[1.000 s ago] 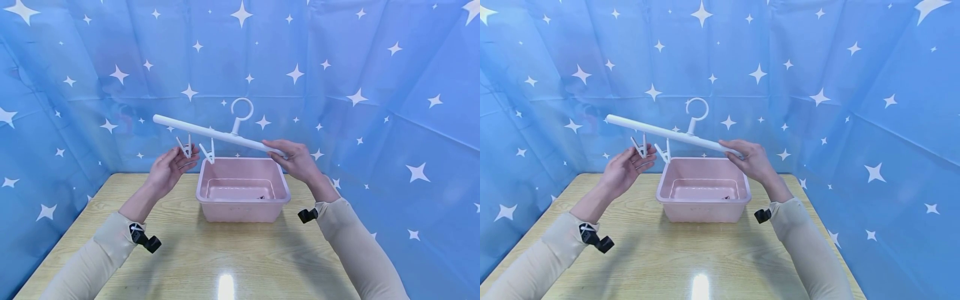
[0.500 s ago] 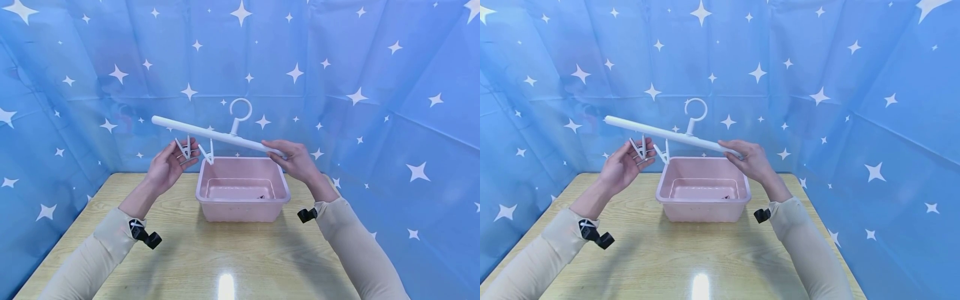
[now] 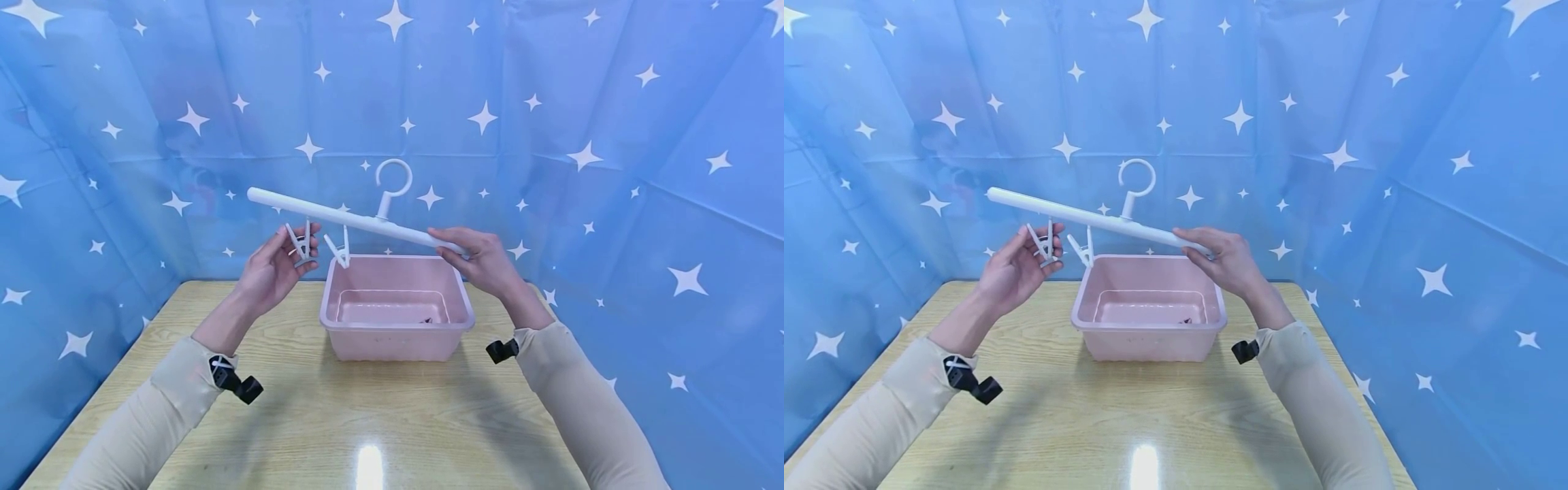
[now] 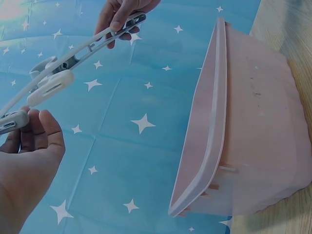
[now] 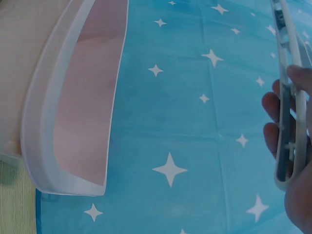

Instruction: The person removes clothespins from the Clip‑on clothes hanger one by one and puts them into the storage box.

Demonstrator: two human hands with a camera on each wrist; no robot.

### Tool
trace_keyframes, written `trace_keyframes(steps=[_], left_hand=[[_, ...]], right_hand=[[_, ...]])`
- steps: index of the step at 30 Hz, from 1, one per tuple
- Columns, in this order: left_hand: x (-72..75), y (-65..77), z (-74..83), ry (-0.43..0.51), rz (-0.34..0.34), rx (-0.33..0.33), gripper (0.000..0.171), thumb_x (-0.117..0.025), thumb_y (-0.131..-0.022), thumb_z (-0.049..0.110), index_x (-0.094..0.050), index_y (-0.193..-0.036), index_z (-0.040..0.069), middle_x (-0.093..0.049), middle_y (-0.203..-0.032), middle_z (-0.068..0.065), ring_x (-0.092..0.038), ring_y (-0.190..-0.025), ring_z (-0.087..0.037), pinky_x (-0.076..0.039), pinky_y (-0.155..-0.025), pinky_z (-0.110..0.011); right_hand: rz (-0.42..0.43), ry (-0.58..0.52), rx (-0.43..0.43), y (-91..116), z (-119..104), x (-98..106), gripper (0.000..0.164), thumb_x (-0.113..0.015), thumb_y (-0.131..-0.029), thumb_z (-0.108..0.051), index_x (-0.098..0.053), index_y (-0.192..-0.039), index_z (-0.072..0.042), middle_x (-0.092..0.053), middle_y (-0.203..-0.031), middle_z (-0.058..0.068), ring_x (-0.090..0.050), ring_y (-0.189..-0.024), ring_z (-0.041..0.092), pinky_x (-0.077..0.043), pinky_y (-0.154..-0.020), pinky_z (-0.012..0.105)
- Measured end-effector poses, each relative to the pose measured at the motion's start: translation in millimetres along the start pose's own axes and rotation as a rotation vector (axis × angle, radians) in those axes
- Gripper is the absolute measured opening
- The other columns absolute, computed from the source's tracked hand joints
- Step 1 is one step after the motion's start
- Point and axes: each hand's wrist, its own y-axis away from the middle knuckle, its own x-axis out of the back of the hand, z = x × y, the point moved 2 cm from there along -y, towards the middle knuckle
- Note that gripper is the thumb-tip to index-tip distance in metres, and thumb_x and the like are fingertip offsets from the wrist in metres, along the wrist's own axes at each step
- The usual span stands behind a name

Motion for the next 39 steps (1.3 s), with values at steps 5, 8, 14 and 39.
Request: trace_keyframes(steps=[5, 8, 14, 39], left_hand=[[-0.1, 0.9, 0.4, 0.017, -0.001, -0.016, 0.041, -0.038, -0.107, 0.040, -0.058, -0.124, 0.009, -0.057, -0.110, -0.002, -0.055, -0.097, -0.014, -0.049, -0.088, -0.028], [-0.7, 0.3, -0.1, 0.019, 0.003, -0.029, 0.037, -0.040, -0.107, 0.039, -0.060, -0.120, 0.011, -0.058, -0.109, -0.001, -0.055, -0.098, -0.013, -0.048, -0.086, -0.027], [-1.2, 0.1, -1.2, -0.015, 0.056, -0.047, 0.030, -0.045, -0.105, 0.038, -0.064, -0.109, 0.015, -0.057, -0.114, 0.002, -0.052, -0.102, -0.011, -0.044, -0.087, -0.026], [2.1, 2.9, -3.0, -0.428, 0.326, -0.257, 0.011, -0.060, -0.101, 0.021, -0.071, -0.100, 0.021, -0.068, -0.105, 0.008, -0.057, -0.095, -0.010, -0.046, -0.086, -0.020]], right_hand=[[0.002, -0.007, 0.003, 0.0, -0.5, -0.7, 0.041, -0.075, -0.087, -0.001, -0.071, -0.125, -0.014, -0.074, -0.118, 0.008, -0.070, -0.095, 0.020, -0.043, -0.069, 0.022], [0.008, -0.012, 0.010, 0.0, -0.9, -1.0, 0.041, -0.075, -0.086, -0.001, -0.072, -0.125, -0.014, -0.074, -0.117, 0.008, -0.070, -0.095, 0.020, -0.043, -0.069, 0.022], [0.012, -0.017, 0.018, 0.0, -0.4, -1.3, 0.040, -0.075, -0.087, -0.002, -0.072, -0.124, -0.014, -0.074, -0.117, 0.008, -0.070, -0.096, 0.021, -0.043, -0.069, 0.020], [0.032, -0.031, 0.056, -1.2, -2.7, -2.2, 0.037, -0.077, -0.084, 0.001, -0.074, -0.119, -0.012, -0.075, -0.116, 0.008, -0.072, -0.102, 0.026, -0.045, -0.076, 0.016]])
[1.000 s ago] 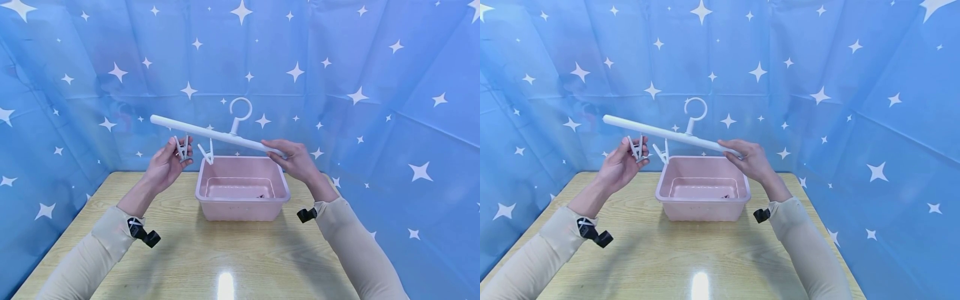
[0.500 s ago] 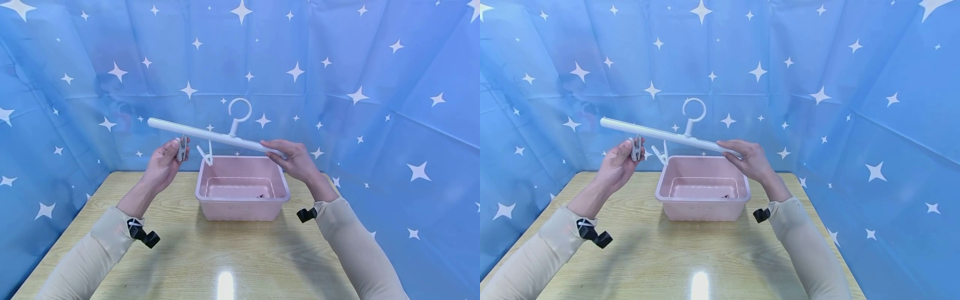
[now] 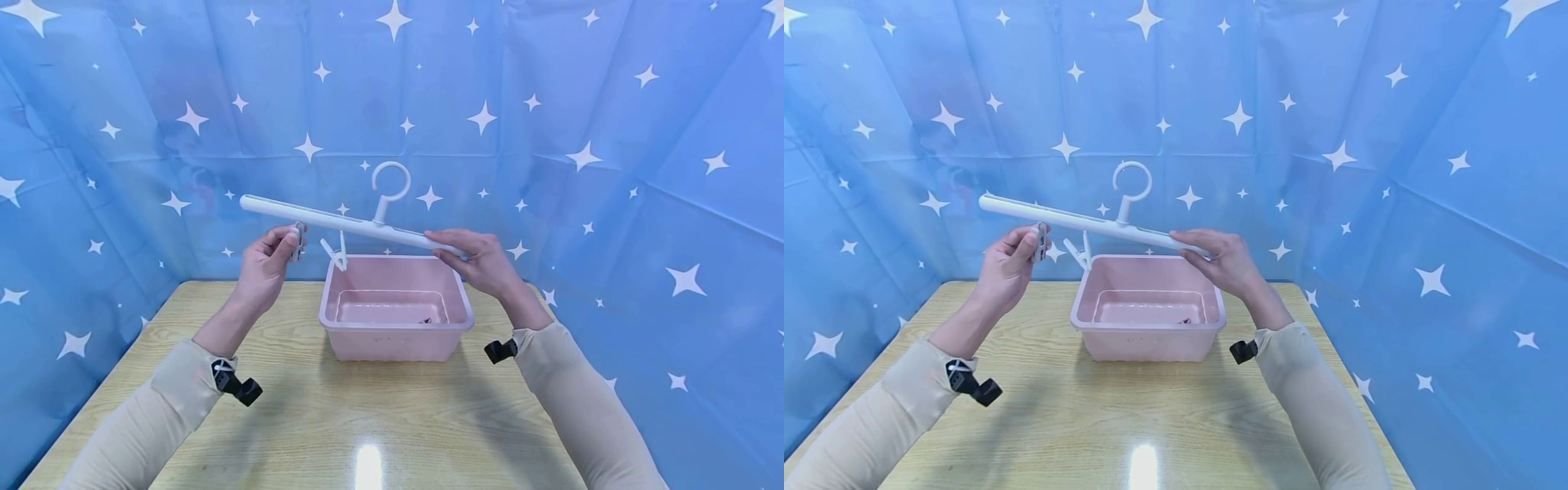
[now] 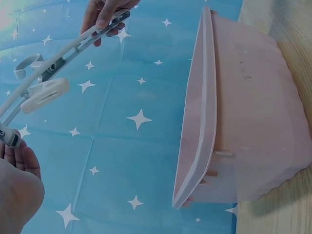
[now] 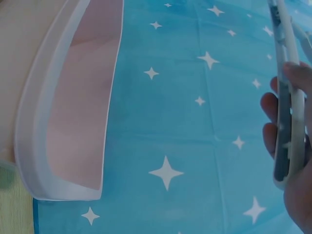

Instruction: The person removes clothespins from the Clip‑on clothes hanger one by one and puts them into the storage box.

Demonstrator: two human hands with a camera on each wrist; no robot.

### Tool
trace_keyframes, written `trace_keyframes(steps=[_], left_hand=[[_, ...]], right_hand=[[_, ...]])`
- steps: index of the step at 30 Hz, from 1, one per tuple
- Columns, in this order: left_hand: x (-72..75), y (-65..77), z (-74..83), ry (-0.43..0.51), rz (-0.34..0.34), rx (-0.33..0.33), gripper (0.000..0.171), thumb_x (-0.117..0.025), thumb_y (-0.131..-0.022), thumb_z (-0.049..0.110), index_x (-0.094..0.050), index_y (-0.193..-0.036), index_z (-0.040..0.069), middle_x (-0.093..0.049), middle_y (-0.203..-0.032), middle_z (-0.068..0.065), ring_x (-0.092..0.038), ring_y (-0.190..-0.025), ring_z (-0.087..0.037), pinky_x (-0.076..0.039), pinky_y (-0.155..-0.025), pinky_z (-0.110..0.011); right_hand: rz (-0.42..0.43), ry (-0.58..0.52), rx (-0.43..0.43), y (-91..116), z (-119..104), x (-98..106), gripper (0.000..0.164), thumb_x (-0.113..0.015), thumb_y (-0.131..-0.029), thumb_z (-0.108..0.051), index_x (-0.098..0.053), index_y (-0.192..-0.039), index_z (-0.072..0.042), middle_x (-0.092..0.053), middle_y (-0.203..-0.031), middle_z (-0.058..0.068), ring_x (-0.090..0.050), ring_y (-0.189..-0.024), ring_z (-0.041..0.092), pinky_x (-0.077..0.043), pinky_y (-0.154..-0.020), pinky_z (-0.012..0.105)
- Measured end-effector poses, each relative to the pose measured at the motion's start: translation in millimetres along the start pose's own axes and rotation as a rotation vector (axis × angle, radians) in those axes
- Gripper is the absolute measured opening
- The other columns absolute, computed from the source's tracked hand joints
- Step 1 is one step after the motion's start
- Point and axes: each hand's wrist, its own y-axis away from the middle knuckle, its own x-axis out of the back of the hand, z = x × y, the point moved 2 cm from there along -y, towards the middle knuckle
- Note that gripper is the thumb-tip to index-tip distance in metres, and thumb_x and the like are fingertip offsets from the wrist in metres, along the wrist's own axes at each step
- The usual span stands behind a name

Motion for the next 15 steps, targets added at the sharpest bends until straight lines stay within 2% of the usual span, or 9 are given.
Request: trace_keyframes(steps=[5, 11, 15], left_hand=[[1.7, 0.6, 0.4, -0.161, 0.071, -0.022, 0.010, -0.063, -0.100, 0.022, -0.072, -0.103, 0.023, -0.069, -0.090, 0.012, -0.055, -0.080, -0.006, -0.046, -0.075, -0.020], [1.8, 0.4, 2.2, -0.219, 0.097, -0.044, 0.016, -0.067, -0.097, 0.024, -0.073, -0.108, 0.013, -0.067, -0.085, 0.007, -0.055, -0.075, -0.006, -0.047, -0.070, -0.018], [2.5, 1.3, 2.6, -0.267, 0.111, -0.046, 0.021, -0.068, -0.097, 0.026, -0.072, -0.111, 0.012, -0.065, -0.083, 0.009, -0.055, -0.073, -0.006, -0.046, -0.067, -0.018]], right_hand=[[-0.004, -0.013, 0.013, -0.2, -0.3, -0.5, 0.037, -0.077, -0.084, 0.002, -0.074, -0.119, -0.011, -0.075, -0.116, 0.009, -0.072, -0.103, 0.027, -0.046, -0.078, 0.015], [-0.004, -0.010, 0.026, -0.5, 1.8, -1.4, 0.037, -0.076, -0.084, 0.003, -0.074, -0.119, -0.010, -0.075, -0.116, 0.009, -0.072, -0.103, 0.027, -0.045, -0.074, 0.017], [-0.007, -0.011, 0.036, -1.1, 2.5, -2.4, 0.038, -0.076, -0.084, 0.003, -0.074, -0.119, -0.010, -0.075, -0.116, 0.010, -0.072, -0.104, 0.028, -0.045, -0.073, 0.018]])
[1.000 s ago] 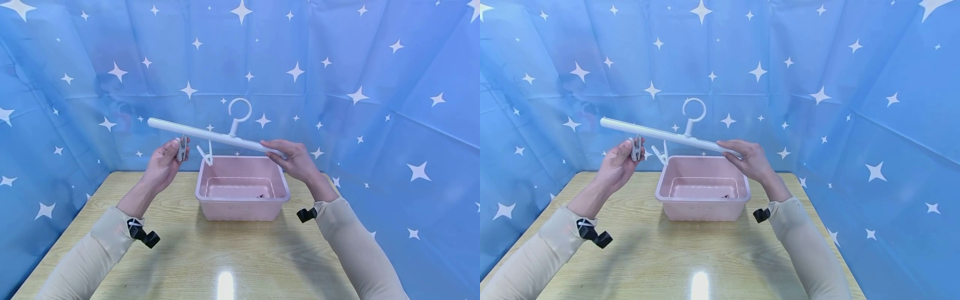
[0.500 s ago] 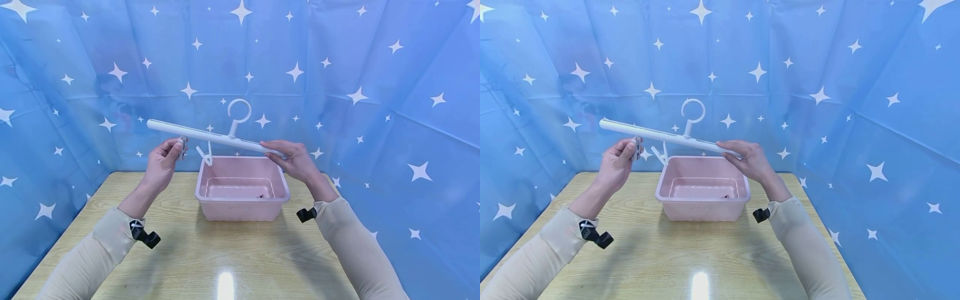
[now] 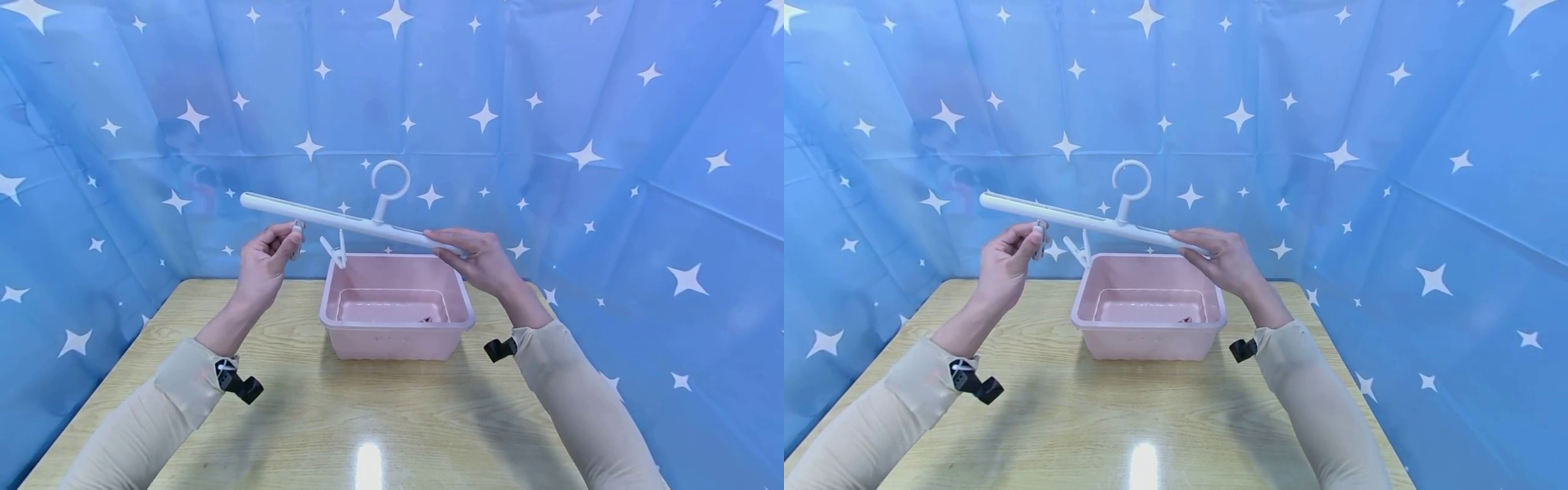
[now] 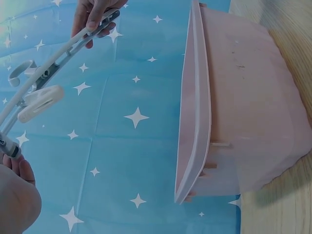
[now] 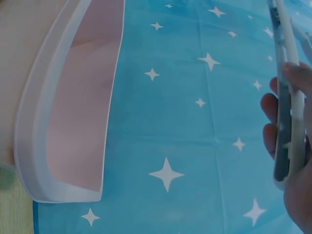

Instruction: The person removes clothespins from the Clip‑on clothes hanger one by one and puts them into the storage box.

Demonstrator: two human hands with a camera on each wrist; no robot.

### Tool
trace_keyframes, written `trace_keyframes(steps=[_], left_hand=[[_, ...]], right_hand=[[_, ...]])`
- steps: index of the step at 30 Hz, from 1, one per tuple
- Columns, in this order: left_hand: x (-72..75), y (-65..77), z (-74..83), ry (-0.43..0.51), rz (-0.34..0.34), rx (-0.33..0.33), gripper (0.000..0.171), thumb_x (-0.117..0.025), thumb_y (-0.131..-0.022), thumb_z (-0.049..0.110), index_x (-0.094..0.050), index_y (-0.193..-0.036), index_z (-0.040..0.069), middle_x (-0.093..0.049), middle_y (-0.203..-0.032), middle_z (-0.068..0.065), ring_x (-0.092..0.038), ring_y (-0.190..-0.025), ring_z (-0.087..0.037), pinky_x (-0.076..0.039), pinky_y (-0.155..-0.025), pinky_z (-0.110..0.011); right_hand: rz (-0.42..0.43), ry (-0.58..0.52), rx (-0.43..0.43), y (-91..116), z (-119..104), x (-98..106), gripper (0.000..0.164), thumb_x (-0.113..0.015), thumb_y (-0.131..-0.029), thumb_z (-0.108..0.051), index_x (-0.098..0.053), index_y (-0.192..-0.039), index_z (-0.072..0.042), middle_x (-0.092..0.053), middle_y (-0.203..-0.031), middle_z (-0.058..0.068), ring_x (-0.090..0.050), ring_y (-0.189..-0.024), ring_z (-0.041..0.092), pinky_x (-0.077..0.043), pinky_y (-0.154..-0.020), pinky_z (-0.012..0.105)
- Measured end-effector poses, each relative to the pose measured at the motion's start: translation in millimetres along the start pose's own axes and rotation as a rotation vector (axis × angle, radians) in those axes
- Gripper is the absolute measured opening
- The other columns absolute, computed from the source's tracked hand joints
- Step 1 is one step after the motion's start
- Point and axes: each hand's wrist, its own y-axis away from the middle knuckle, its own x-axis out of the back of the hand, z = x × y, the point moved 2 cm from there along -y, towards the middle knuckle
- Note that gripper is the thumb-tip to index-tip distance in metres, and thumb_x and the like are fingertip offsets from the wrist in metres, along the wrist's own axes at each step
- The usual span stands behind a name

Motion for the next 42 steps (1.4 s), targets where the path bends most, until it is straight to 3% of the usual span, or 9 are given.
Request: trace_keyframes(steps=[11, 22, 31, 42], left_hand=[[0.0, 0.8, -1.5, -0.074, 0.056, -0.063, 0.025, -0.070, -0.095, 0.022, -0.072, -0.115, 0.008, -0.066, -0.085, 0.012, -0.058, -0.072, -0.006, -0.047, -0.064, -0.017], [-1.7, -0.6, 1.2, -0.106, 0.111, -0.182, 0.028, -0.075, -0.090, 0.010, -0.070, -0.115, -0.002, -0.064, -0.086, 0.015, -0.061, -0.075, -0.001, -0.045, -0.063, -0.014], [-1.5, 0.5, 2.2, -0.050, 0.074, -0.154, 0.032, -0.071, -0.092, 0.005, -0.068, -0.122, -0.003, -0.067, -0.089, 0.013, -0.066, -0.077, 0.000, -0.053, -0.070, -0.014], [-0.3, 2.6, 0.2, -0.050, 0.051, -0.123, 0.034, -0.071, -0.093, 0.011, -0.067, -0.125, 0.001, -0.066, -0.091, 0.009, -0.067, -0.078, -0.001, -0.054, -0.073, -0.015]], right_hand=[[-0.012, -0.007, 0.011, -1.6, -2.1, -0.2, 0.040, -0.077, -0.083, 0.003, -0.074, -0.120, -0.010, -0.074, -0.116, 0.011, -0.072, -0.102, 0.028, -0.044, -0.070, 0.017], [-0.011, -0.001, 0.004, -3.2, -3.8, 0.3, 0.041, -0.078, -0.081, 0.004, -0.074, -0.120, -0.010, -0.074, -0.116, 0.011, -0.072, -0.104, 0.029, -0.043, -0.071, 0.017], [0.000, -0.012, -0.005, -3.8, -3.3, 0.0, 0.040, -0.078, -0.082, 0.003, -0.074, -0.120, -0.009, -0.075, -0.114, 0.012, -0.072, -0.097, 0.026, -0.042, -0.066, 0.019], [0.014, 0.006, -0.042, -2.7, -3.1, 1.6, 0.039, -0.077, -0.084, 0.001, -0.073, -0.121, -0.010, -0.075, -0.114, 0.011, -0.067, -0.084, 0.015, -0.041, -0.063, 0.018]])
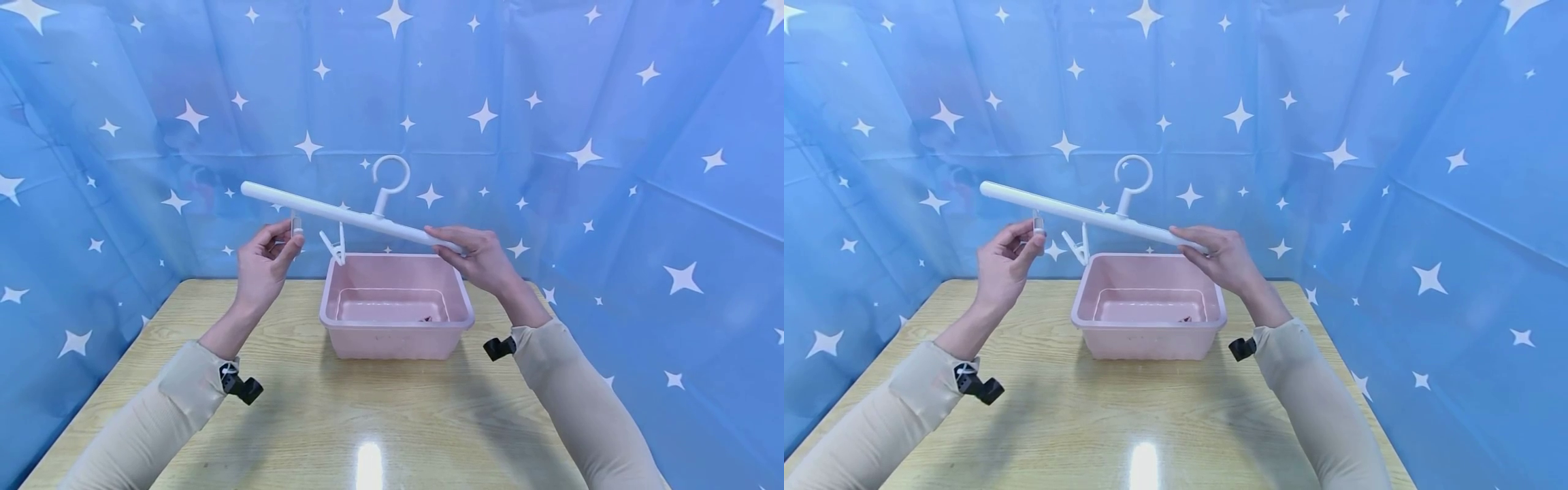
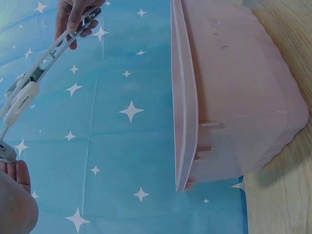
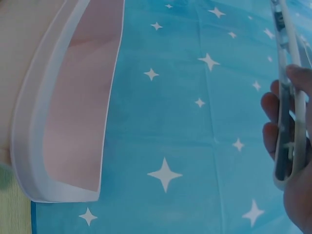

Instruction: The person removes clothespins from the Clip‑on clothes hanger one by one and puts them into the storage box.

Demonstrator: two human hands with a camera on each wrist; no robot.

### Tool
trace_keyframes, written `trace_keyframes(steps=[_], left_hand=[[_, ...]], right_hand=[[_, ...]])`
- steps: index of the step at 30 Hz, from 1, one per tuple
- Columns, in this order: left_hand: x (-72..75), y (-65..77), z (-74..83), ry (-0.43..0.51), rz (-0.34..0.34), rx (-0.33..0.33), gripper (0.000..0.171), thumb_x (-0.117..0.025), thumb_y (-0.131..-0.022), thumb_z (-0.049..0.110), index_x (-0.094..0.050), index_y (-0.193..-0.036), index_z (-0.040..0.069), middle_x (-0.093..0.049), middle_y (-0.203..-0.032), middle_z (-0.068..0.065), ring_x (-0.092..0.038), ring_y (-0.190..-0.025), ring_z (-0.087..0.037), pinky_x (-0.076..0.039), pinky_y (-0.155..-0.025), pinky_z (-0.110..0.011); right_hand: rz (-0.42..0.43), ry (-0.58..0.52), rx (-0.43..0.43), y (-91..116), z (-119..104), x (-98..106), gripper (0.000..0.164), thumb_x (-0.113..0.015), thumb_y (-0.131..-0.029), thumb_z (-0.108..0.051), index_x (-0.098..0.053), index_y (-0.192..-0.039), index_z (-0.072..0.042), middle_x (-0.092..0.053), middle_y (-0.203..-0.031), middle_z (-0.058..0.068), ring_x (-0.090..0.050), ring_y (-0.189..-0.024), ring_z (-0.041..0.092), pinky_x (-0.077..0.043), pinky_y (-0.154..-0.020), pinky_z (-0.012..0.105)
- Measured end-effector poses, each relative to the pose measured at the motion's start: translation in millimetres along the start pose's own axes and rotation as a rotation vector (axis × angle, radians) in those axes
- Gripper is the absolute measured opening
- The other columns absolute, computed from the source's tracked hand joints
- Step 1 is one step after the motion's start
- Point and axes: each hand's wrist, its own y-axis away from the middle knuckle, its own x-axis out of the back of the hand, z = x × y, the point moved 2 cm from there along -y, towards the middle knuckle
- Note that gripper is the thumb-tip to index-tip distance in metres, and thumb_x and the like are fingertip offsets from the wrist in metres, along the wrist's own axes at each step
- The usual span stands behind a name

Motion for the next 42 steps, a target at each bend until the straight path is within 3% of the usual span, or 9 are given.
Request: trace_keyframes(steps=[12, 24, 28, 32, 36, 42], left_hand=[[-1.5, 4.9, -8.1, -0.024, -0.035, 0.057, 0.036, -0.071, -0.093, 0.015, -0.065, -0.126, 0.001, -0.065, -0.095, 0.009, -0.069, -0.081, -0.002, -0.054, -0.076, -0.015], [-6.8, 10.1, -20.1, -0.040, -0.127, 0.116, 0.041, -0.072, -0.094, 0.021, -0.063, -0.127, 0.000, -0.068, -0.096, 0.012, -0.072, -0.085, -0.006, -0.055, -0.083, -0.016], [-9.3, 11.0, -25.7, -0.076, -0.146, 0.129, 0.043, -0.073, -0.092, 0.028, -0.064, -0.127, 0.003, -0.070, -0.093, 0.015, -0.072, -0.084, -0.008, -0.055, -0.081, -0.016], [-11.8, 11.5, -32.0, -0.107, -0.164, 0.132, 0.043, -0.074, -0.091, 0.030, -0.066, -0.124, 0.004, -0.070, -0.092, 0.017, -0.071, -0.082, -0.002, -0.055, -0.077, -0.015], [-13.7, 12.5, -36.7, -0.126, -0.181, 0.139, 0.041, -0.074, -0.091, 0.029, -0.066, -0.123, 0.004, -0.070, -0.093, 0.014, -0.069, -0.084, 0.003, -0.054, -0.078, -0.014], [-17.0, 13.4, -41.1, -0.193, -0.226, 0.182, 0.044, -0.074, -0.091, 0.033, -0.065, -0.126, 0.007, -0.074, -0.105, -0.007, -0.069, -0.090, -0.001, -0.054, -0.080, -0.014]], right_hand=[[0.042, -0.030, -0.007, 2, 2, 2, 0.038, -0.076, -0.084, 0.003, -0.073, -0.120, -0.007, -0.075, -0.113, 0.012, -0.065, -0.080, 0.012, -0.039, -0.060, 0.018], [0.050, -0.032, -0.025, 3, 1, 6, 0.037, -0.075, -0.084, 0.005, -0.073, -0.119, -0.005, -0.075, -0.113, 0.012, -0.056, -0.069, 0.008, -0.035, -0.055, 0.018], [0.053, -0.029, -0.020, 2, 1, 7, 0.037, -0.075, -0.083, 0.006, -0.073, -0.119, -0.005, -0.075, -0.113, 0.012, -0.057, -0.071, 0.008, -0.035, -0.056, 0.018], [0.049, -0.035, -0.024, 3, 1, 9, 0.039, -0.075, -0.083, 0.006, -0.072, -0.120, -0.005, -0.075, -0.113, 0.012, -0.058, -0.074, 0.007, -0.036, -0.057, 0.018], [0.043, -0.033, -0.027, 4, 2, 11, 0.040, -0.075, -0.084, 0.005, -0.072, -0.123, -0.007, -0.075, -0.114, 0.011, -0.059, -0.076, 0.006, -0.037, -0.058, 0.019], [0.044, -0.028, -0.037, 6, 2, 12, 0.040, -0.075, -0.085, 0.003, -0.072, -0.123, -0.009, -0.075, -0.112, 0.011, -0.058, -0.075, 0.005, -0.036, -0.058, 0.018]])
